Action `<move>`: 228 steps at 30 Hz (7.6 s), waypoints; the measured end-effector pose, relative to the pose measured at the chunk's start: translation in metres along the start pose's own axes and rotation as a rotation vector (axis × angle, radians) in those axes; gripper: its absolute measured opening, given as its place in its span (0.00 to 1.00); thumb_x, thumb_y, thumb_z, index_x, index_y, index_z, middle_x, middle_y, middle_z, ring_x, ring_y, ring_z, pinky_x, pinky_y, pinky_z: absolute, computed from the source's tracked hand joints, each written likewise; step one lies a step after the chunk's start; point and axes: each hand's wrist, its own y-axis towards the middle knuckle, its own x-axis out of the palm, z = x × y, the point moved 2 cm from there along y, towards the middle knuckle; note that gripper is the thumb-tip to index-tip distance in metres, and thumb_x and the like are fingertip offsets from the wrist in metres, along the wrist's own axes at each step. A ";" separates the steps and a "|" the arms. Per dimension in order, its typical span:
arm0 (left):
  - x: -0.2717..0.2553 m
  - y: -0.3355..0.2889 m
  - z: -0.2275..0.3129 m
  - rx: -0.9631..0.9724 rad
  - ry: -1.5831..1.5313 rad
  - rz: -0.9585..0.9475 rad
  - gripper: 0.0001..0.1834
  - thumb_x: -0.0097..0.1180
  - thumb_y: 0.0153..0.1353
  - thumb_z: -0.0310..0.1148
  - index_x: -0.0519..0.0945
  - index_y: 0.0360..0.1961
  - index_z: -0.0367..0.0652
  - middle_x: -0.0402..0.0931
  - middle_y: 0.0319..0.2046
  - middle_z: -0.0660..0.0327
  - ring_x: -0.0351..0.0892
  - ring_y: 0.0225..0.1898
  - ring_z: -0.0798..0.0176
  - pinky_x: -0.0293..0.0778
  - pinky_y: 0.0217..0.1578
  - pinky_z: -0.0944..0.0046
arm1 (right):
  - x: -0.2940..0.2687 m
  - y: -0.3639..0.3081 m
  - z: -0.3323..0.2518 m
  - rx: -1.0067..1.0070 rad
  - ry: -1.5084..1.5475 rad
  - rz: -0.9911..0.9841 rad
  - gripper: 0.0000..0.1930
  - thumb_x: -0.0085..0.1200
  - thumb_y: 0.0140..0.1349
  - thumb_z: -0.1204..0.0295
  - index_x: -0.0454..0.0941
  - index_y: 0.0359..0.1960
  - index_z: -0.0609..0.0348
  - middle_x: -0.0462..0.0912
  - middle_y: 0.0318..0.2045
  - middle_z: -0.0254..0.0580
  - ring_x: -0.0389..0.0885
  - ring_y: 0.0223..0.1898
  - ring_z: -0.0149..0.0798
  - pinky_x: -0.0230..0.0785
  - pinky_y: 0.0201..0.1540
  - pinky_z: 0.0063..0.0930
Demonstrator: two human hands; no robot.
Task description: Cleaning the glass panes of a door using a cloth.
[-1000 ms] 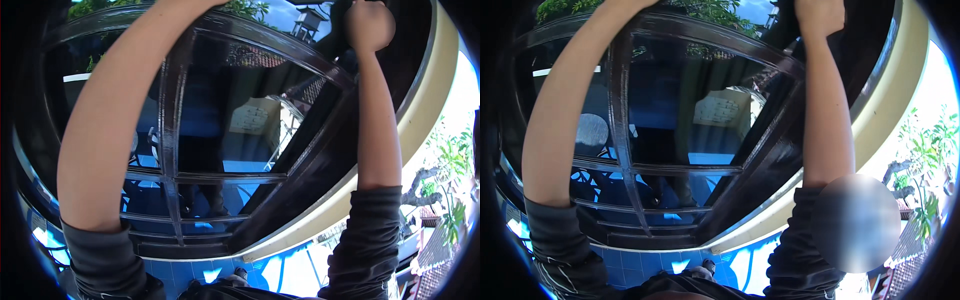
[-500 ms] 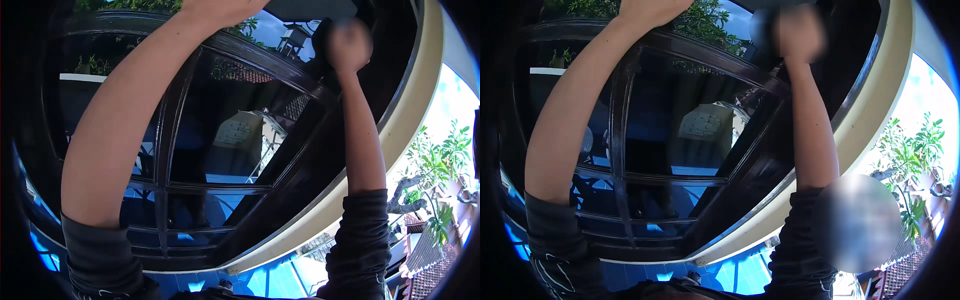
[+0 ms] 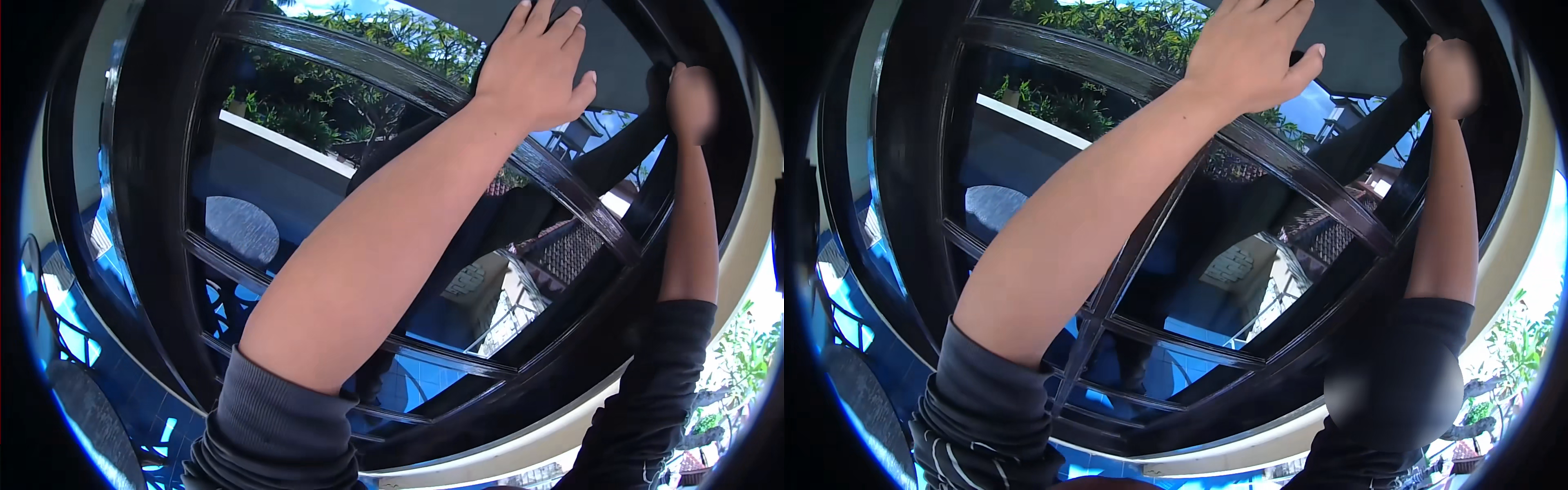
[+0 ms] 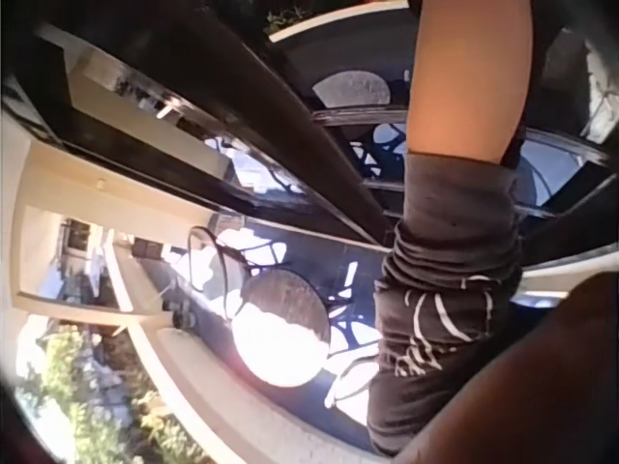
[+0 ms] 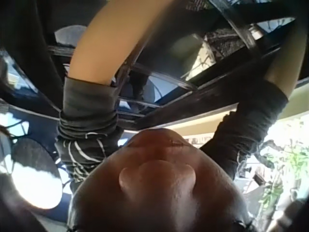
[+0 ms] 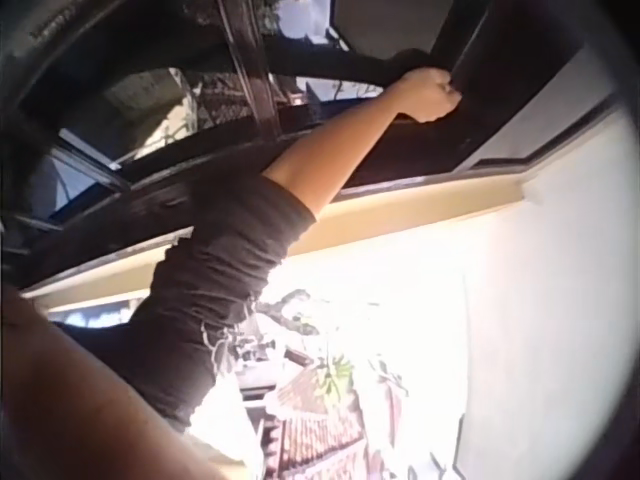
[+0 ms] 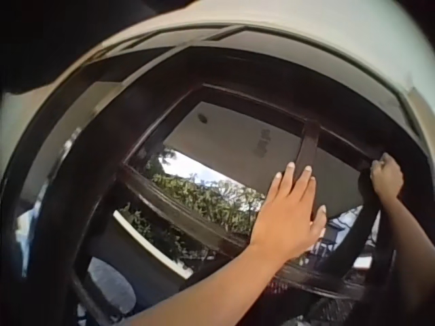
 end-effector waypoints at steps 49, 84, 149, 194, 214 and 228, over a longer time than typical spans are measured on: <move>0.008 0.001 0.006 -0.177 0.135 -0.446 0.25 0.54 0.70 0.37 0.75 0.65 0.38 0.75 0.67 0.57 0.68 0.70 0.43 0.59 0.73 0.43 | -0.043 -0.078 -0.069 -0.143 0.135 0.154 0.15 0.50 0.60 0.60 0.78 0.31 0.60 0.86 0.32 0.55 0.81 0.37 0.66 0.74 0.44 0.51; 0.030 -0.029 -0.037 -0.113 -0.580 -0.387 0.33 0.44 0.74 0.51 0.73 0.68 0.35 0.72 0.70 0.53 0.61 0.75 0.45 0.51 0.77 0.44 | -0.003 -0.043 -0.093 -0.055 0.112 0.117 0.23 0.55 0.54 0.50 0.89 0.36 0.56 0.90 0.34 0.46 0.86 0.36 0.56 0.75 0.43 0.44; -0.016 -0.038 -0.023 0.252 0.361 0.116 0.27 0.52 0.67 0.38 0.74 0.67 0.41 0.71 0.70 0.55 0.65 0.73 0.45 0.56 0.72 0.42 | -0.075 -0.197 -0.032 -0.865 0.521 -0.180 0.07 0.61 0.60 0.78 0.83 0.40 0.60 0.75 0.37 0.43 0.73 0.35 0.45 0.66 0.41 0.34; -0.027 -0.032 -0.019 0.022 -0.140 -0.318 0.26 0.54 0.66 0.39 0.76 0.64 0.43 0.74 0.66 0.55 0.69 0.68 0.46 0.63 0.69 0.46 | -0.052 -0.214 -0.104 -0.807 0.796 0.054 0.10 0.58 0.58 0.70 0.82 0.40 0.59 0.78 0.35 0.42 0.69 0.34 0.46 0.66 0.42 0.36; 0.003 -0.056 0.036 0.462 0.270 -0.183 0.31 0.72 0.53 0.33 0.76 0.60 0.47 0.77 0.56 0.62 0.78 0.57 0.57 0.74 0.61 0.58 | -0.062 -0.233 -0.016 -0.431 0.688 0.000 0.25 0.52 0.71 0.66 0.68 0.67 0.64 0.65 0.71 0.61 0.59 0.73 0.68 0.47 0.76 0.58; -0.001 -0.048 0.070 0.467 0.146 -0.224 0.29 0.70 0.50 0.26 0.79 0.56 0.49 0.78 0.47 0.63 0.77 0.48 0.54 0.75 0.51 0.56 | -0.063 -0.202 0.059 0.125 0.411 -0.344 0.30 0.52 0.67 0.64 0.69 0.71 0.56 0.58 0.76 0.62 0.52 0.77 0.71 0.49 0.77 0.58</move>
